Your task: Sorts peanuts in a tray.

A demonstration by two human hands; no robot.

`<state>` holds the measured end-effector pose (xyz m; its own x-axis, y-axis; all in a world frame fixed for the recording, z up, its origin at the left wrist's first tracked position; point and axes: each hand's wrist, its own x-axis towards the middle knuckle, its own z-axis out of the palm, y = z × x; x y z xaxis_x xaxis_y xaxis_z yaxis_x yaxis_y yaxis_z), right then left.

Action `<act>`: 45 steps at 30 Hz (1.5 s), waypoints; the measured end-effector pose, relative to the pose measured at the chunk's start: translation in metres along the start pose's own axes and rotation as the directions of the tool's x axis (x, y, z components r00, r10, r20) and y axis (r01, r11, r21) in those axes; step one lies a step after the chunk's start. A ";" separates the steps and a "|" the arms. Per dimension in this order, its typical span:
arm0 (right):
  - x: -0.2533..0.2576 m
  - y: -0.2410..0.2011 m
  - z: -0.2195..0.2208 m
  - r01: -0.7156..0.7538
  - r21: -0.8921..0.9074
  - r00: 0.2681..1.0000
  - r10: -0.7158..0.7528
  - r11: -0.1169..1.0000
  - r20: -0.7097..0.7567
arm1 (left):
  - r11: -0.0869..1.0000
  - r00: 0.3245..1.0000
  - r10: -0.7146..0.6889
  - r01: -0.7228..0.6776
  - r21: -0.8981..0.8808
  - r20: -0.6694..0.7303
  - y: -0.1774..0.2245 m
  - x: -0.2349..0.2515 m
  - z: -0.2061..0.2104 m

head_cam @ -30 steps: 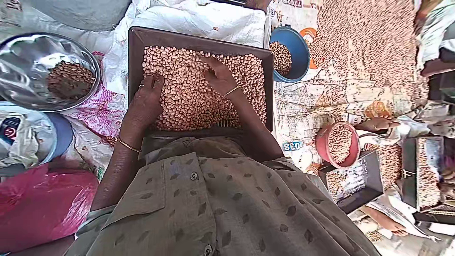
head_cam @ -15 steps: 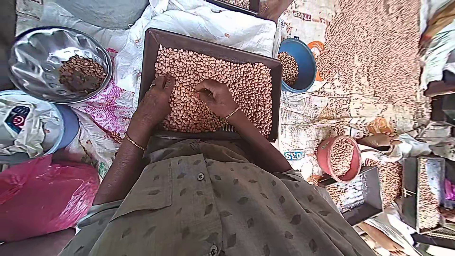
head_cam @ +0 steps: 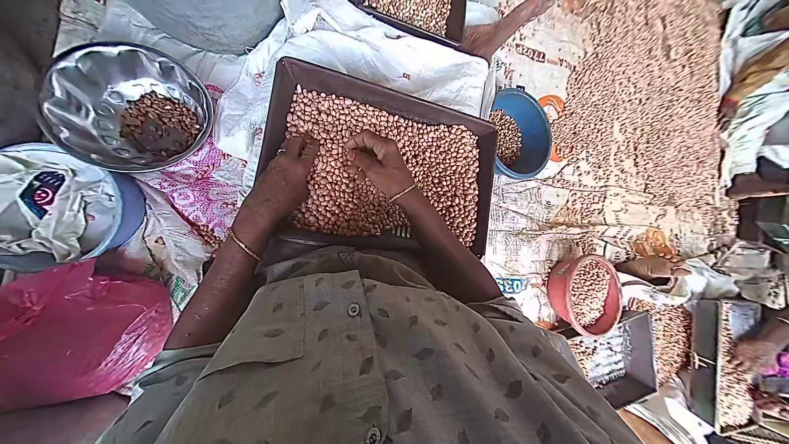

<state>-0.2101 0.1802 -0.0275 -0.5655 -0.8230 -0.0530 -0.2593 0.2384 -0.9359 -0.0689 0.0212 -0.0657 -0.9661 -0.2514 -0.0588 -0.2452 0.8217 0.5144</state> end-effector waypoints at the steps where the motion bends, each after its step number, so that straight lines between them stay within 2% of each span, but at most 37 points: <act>1: 0.004 -0.003 0.002 0.038 -0.104 0.999 -0.036 0.994 0.027 | 1.000 1.000 0.006 -0.006 -0.001 -0.008 -0.001 0.000 0.001; 3: 0.014 -0.006 0.009 0.087 -0.325 0.995 -0.066 0.942 0.075 | 1.000 1.000 0.016 -0.016 -0.005 -0.017 -0.002 0.001 0.002; 6: 0.022 -0.008 0.024 0.050 -0.567 0.995 0.009 0.822 0.101 | 1.000 1.000 0.001 -0.001 0.003 -0.003 -0.002 0.000 0.001; 8: 0.023 -0.006 0.031 0.043 -0.622 0.998 -0.005 0.782 0.062 | 1.000 1.000 0.005 -0.005 0.010 -0.008 -0.001 0.000 0.000; 10: 0.023 0.001 0.032 0.056 -0.590 0.998 -0.050 0.805 0.026 | 1.000 1.000 0.011 -0.011 0.013 -0.005 -0.002 0.001 0.001; 12: 0.026 0.010 0.026 0.077 -0.452 0.996 -0.084 0.888 0.004 | 1.000 1.000 0.018 -0.018 0.018 -0.013 -0.003 0.001 0.002; 14: 0.029 0.015 0.014 0.062 -0.117 0.997 -0.068 0.991 -0.043 | 1.000 1.000 0.021 -0.021 0.014 -0.019 -0.002 0.000 0.002; 16: 0.028 0.009 -0.001 -0.043 0.289 0.997 0.061 0.956 -0.052 | 1.000 1.000 0.012 -0.012 0.010 -0.011 -0.002 0.000 0.001; 17: 0.025 0.007 -0.010 -0.090 0.374 0.994 0.104 0.923 -0.018 | 1.000 1.000 0.006 -0.006 0.006 -0.006 -0.002 0.000 0.001; 18: 0.022 0.005 -0.017 -0.124 0.386 0.992 0.124 0.914 0.025 | 1.000 1.000 0.003 -0.003 0.002 0.000 -0.002 0.000 0.000; 20: 0.013 0.004 -0.022 -0.150 0.293 0.986 0.119 0.944 0.120 | 1.000 1.000 0.006 -0.006 0.007 0.004 -0.002 0.000 0.000; 23: 0.005 0.004 -0.011 -0.106 0.004 0.980 0.104 0.994 0.168 | 1.000 1.000 0.011 -0.011 0.016 0.004 -0.001 0.001 0.000; 25: 0.004 0.005 0.001 -0.054 -0.193 0.986 0.083 0.980 0.144 | 1.000 1.000 0.004 -0.004 0.013 0.006 -0.001 0.000 0.000; 27: 0.003 0.005 0.012 0.036 -0.346 0.994 0.003 0.937 0.111 | 1.000 1.000 -0.001 0.001 0.009 0.005 0.000 -0.001 -0.001; 30: 0.002 0.007 0.019 0.132 -0.452 0.991 -0.103 0.882 0.088 | 1.000 1.000 0.007 -0.007 0.009 -0.004 0.000 -0.001 -0.001; 34: -0.005 -0.003 0.009 0.054 -0.422 0.982 0.029 0.905 0.187 | 1.000 1.000 -0.018 0.018 -0.002 0.020 -0.001 0.000 0.000; 37: 0.005 -0.027 -0.019 0.042 -0.559 0.922 0.184 0.828 0.342 | 1.000 0.999 -0.025 0.025 0.002 0.021 0.000 0.001 -0.001; 38: 0.014 -0.037 -0.035 0.058 -0.618 0.929 0.184 0.784 0.321 | 1.000 0.999 -0.023 0.023 0.004 0.024 0.000 0.001 -0.001; 39: 0.023 -0.049 -0.053 0.062 -0.658 0.967 0.117 0.750 0.224 | 1.000 0.999 -0.019 0.019 0.001 0.025 0.000 0.001 -0.001; 40: 0.032 -0.059 -0.074 0.059 -0.678 0.998 -0.034 0.733 0.049 | 1.000 1.000 -0.011 0.011 -0.006 0.014 0.000 0.001 -0.001; 41: 0.042 -0.070 -0.094 0.044 -0.676 0.970 -0.193 0.736 -0.146 | 1.000 1.000 -0.003 0.003 -0.012 0.003 0.000 0.000 0.000; 43: 0.058 -0.090 -0.132 0.026 -0.641 0.815 -0.387 0.767 -0.431 | 1.000 1.000 0.002 -0.002 -0.016 -0.011 0.000 -0.001 0.001; 44: 0.060 -0.093 -0.144 0.064 -0.604 0.728 -0.451 0.794 -0.516 | 1.000 1.000 0.003 -0.003 -0.010 -0.017 -0.001 -0.001 0.001; 45: 0.059 -0.091 -0.152 0.101 -0.577 0.681 -0.479 0.810 -0.554 | 1.000 1.000 0.006 -0.006 -0.003 -0.023 -0.002 -0.003 0.002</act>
<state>-0.3388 0.1887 0.1073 -0.6942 -0.3893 0.6054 -0.7192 0.4077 -0.5626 -0.0660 0.0218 -0.0684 -0.9654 -0.2582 -0.0358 -0.2389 0.8217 0.5174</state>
